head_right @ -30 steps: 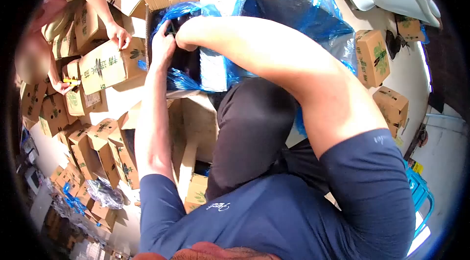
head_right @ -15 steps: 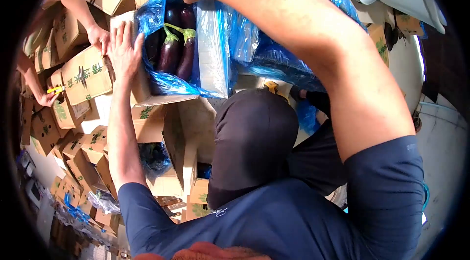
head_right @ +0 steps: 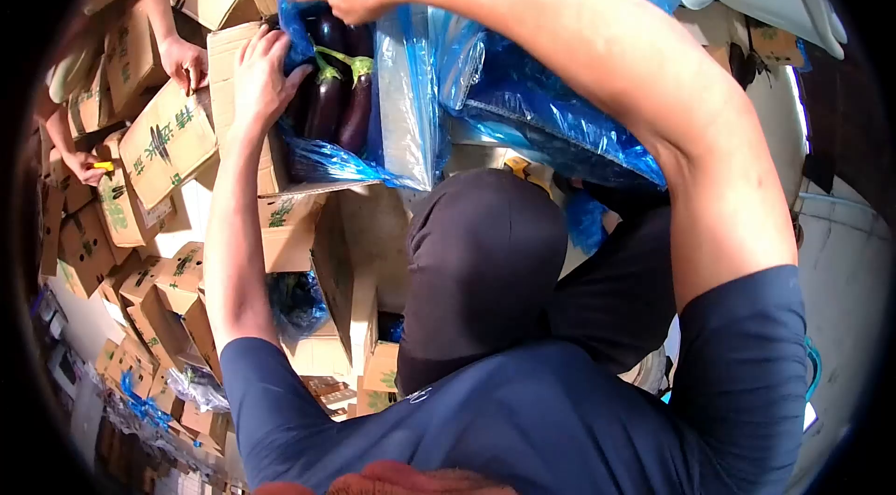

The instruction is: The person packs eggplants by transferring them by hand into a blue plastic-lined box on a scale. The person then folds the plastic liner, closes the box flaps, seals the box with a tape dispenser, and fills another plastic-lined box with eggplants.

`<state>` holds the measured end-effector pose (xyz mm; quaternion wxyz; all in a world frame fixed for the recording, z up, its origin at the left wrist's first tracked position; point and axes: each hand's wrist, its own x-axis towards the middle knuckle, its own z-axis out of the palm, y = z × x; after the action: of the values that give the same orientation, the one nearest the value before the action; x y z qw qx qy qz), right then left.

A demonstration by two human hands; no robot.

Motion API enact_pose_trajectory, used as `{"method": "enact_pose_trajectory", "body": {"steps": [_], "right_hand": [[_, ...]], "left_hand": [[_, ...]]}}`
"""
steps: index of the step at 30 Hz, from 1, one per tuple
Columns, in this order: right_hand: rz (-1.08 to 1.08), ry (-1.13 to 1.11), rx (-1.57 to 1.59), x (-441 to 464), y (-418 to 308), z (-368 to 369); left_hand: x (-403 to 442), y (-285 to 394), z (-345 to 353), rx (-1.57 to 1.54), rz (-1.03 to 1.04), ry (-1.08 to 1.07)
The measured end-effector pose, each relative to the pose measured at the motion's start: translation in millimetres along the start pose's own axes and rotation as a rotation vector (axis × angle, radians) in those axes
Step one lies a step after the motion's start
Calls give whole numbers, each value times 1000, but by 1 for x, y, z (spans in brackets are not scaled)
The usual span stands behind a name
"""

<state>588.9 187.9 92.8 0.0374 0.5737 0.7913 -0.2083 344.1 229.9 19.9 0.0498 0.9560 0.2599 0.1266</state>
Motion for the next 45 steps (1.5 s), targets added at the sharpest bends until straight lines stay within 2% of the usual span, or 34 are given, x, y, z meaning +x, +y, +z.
{"method": "enact_pose_trajectory", "body": {"steps": [1, 3, 4, 6, 7, 9, 12, 13, 16, 19, 20, 23, 24, 28, 31, 32, 35, 37, 38, 39, 40, 41, 42, 43, 44, 45], "right_hand": [[-49, 173, 12, -1, -8, 9], [43, 103, -23, -12, -15, 1], [97, 37, -51, -14, -13, -7], [200, -94, -106, -17, -8, -19], [216, -19, -124, -19, 0, -15], [206, 29, -79, -20, 13, -10], [195, 39, -36, -18, 23, -12], [197, 40, -28, -17, 27, -10], [214, 41, 0, -19, 41, -3], [221, 31, 21, -19, 55, -1], [222, 32, 26, -20, 59, 0], [224, 29, 36, -21, 67, 0], [223, 32, 39, -22, 68, -1], [209, 46, 41, -26, 68, -12], [184, 70, 50, -34, 60, -21], [174, 77, 49, -38, 57, -24], [145, 106, 53, -49, 41, -44], [130, 126, 49, -61, 26, -61], [126, 129, 44, -68, 20, -71], [118, 137, 44, -75, 11, -76], [115, 135, 30, -82, 3, -85], [116, 118, 26, -88, -8, -91], [127, 75, 5, -94, -19, -96], [136, -43, -60, -98, -31, -100], [136, 11, 92, -111, -44, -104], [103, 58, 141, -130, -54, -104]], "left_hand": [[4, 0, 1, 10, -40, -11], [10, 6, 4, 19, -110, -45], [13, 11, 1, -1, -100, 82], [17, 2, -2, -269, -553, 156], [17, -9, -2, -405, -776, 189], [16, -68, 9, -519, -954, 237], [35, -109, 10, -742, -1054, 43], [43, -114, 15, -914, -1127, 59], [63, -116, 21, -1212, -1145, 85], [89, -108, 3, -829, -964, -98], [96, -108, 2, -856, -898, -164], [107, -110, 22, -851, -567, -7], [108, -117, 25, -880, -606, -94], [107, -120, 58, -1448, -941, -32], [113, -142, 64, -1513, -1007, -244], [114, -147, 48, -1463, -819, -328], [100, -159, 5, -1724, -708, -328], [96, -158, -26, -1684, -699, -156], [94, -166, -31, -1533, -717, -3], [87, -154, -48, -1128, -797, 148], [77, -142, -67, -1069, -708, -41], [65, -109, -80, -960, -505, -240], [54, -76, -93, -858, -280, -394], [39, -13, -95, -693, 47, -544], [24, 35, -101, -613, 107, -779], [-7, 49, -73, -715, 267, -783]]}}
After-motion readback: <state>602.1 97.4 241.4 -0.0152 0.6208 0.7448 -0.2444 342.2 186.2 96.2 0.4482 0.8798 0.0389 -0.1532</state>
